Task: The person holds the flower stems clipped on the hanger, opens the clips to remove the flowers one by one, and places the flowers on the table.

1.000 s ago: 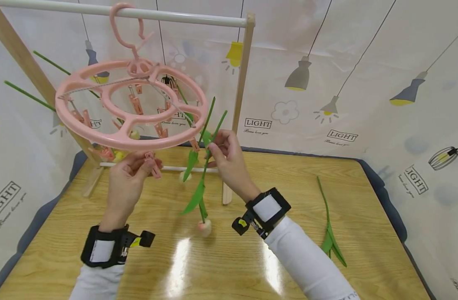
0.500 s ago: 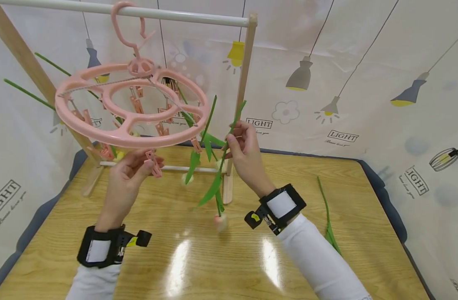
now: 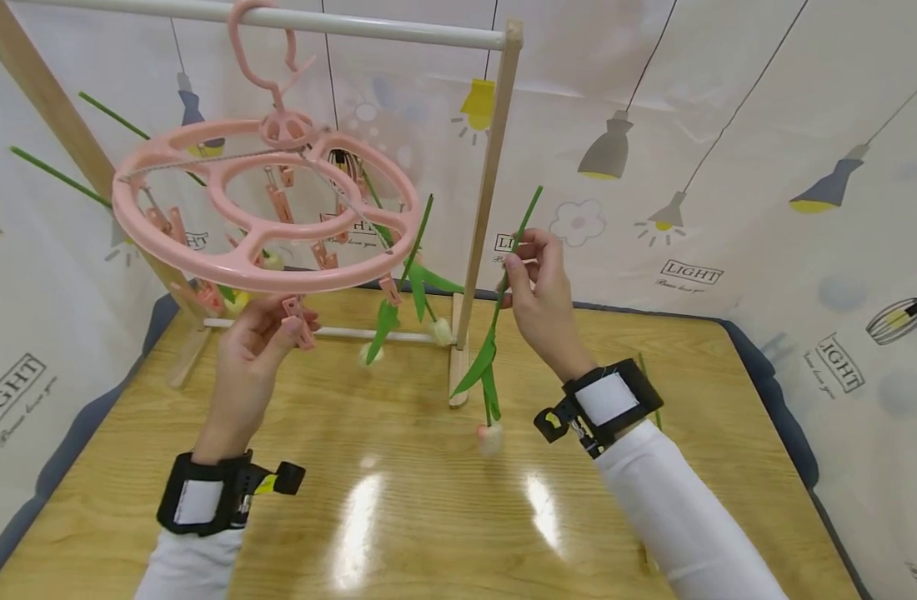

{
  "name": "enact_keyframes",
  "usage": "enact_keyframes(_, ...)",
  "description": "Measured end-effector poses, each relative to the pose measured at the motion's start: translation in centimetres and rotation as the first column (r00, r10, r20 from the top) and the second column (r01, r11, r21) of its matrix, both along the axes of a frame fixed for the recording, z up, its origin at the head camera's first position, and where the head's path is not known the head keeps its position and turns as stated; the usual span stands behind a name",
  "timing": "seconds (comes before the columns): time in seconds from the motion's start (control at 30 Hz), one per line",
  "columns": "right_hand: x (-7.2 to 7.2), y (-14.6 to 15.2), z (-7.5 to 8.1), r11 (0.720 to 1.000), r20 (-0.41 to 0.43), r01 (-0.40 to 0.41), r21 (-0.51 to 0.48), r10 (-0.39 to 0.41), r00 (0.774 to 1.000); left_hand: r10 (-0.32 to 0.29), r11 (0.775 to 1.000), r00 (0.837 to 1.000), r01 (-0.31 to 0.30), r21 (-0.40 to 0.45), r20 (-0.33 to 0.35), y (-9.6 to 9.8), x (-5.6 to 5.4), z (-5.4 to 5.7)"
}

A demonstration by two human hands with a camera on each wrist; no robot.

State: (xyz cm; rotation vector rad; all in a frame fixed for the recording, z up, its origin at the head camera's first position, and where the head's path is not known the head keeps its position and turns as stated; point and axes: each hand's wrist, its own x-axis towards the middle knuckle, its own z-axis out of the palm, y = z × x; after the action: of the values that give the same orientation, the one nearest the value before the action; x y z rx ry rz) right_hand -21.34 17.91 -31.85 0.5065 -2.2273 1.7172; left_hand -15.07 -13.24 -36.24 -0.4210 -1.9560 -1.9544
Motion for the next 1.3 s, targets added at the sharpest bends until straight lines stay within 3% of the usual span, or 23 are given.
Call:
enact_keyframes(0.37,-1.2,3.4,0.4,0.989,-0.017,0.115,0.096,-0.114,0.993,0.0,1.0,1.0,0.0,0.03,-0.005,-0.3,0.1,0.0)
enact_keyframes(0.6,-2.4,6.0,0.3,0.949,0.001,0.243,0.201,-0.248,0.969,-0.004,0.998,1.0,0.005,0.061,-0.019,-0.5,0.1,-0.1)
enact_keyframes(1.03,-2.8,9.8,0.0,0.886,0.048,0.357,0.297,-0.387,0.921,-0.016,0.998,0.999,0.019,0.067,-0.044,-0.7,0.1,-0.4)
enact_keyframes(1.3,-2.9,11.9,-0.5,0.841,0.048,0.393,0.372,-0.44,0.897,-0.005,0.999,1.0,0.006,0.045,-0.003,-0.7,0.1,-0.5)
